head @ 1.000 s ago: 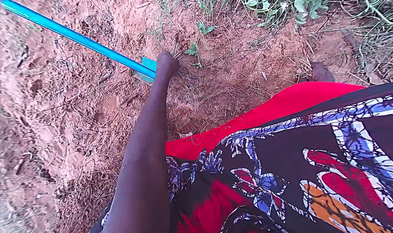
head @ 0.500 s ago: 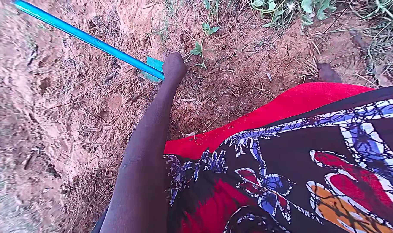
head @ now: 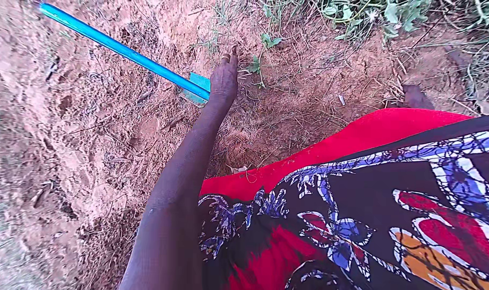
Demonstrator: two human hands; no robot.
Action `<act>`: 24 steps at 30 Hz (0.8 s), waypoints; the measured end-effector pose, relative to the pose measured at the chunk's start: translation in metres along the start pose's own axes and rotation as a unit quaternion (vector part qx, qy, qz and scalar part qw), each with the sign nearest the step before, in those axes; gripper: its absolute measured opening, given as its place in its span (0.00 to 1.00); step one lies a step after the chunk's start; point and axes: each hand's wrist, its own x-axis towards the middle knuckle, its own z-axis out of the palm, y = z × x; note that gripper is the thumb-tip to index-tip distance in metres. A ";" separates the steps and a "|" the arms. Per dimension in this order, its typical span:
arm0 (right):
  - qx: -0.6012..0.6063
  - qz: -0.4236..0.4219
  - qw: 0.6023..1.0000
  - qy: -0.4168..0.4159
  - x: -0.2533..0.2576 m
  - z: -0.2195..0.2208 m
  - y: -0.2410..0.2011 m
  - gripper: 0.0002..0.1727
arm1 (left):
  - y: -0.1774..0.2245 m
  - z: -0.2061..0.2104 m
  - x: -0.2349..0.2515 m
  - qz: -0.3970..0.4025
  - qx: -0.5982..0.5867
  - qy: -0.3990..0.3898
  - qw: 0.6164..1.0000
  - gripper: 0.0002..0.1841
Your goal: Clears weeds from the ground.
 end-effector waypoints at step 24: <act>0.000 -0.064 0.997 0.035 -0.004 0.004 0.005 0.27 | 0.037 0.020 -0.012 -0.046 0.052 -0.114 0.991 0.17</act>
